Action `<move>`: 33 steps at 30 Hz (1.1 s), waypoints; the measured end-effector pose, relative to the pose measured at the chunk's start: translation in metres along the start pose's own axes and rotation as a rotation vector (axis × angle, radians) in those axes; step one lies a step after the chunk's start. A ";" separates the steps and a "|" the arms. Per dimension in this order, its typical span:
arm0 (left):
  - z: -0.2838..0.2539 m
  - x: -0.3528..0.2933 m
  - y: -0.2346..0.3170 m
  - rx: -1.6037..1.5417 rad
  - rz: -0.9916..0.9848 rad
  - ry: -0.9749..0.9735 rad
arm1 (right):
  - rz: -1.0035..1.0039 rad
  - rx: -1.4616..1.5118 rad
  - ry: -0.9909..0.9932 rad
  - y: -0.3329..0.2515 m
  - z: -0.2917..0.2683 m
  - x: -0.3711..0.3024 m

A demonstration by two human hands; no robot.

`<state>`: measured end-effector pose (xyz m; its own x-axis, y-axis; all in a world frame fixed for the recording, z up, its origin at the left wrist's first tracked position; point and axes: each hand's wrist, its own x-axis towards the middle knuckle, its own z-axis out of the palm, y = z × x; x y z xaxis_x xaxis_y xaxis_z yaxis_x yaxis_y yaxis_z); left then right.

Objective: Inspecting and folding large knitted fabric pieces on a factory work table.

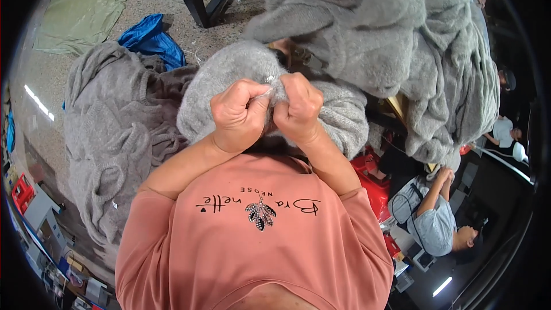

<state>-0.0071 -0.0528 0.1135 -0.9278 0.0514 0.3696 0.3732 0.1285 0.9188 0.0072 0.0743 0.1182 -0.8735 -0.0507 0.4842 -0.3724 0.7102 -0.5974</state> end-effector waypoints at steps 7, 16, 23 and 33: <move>-0.028 0.002 -0.015 0.023 -0.002 0.012 | -0.014 0.054 -0.089 -0.001 0.031 0.012; -0.106 0.064 0.074 0.222 0.370 -1.246 | 0.083 0.634 -0.796 -0.018 0.014 -0.003; -0.068 0.071 0.138 -0.425 0.644 -1.017 | 0.072 0.657 -0.735 -0.022 0.005 -0.011; 0.012 0.008 -0.050 0.997 -0.112 -0.797 | -0.251 0.609 -0.993 -0.034 -0.023 -0.020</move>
<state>-0.0330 -0.0468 0.0692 -0.8268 0.5238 -0.2051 0.4522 0.8358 0.3114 0.0448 0.0677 0.1436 -0.5159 -0.8525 0.0846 -0.4208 0.1661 -0.8918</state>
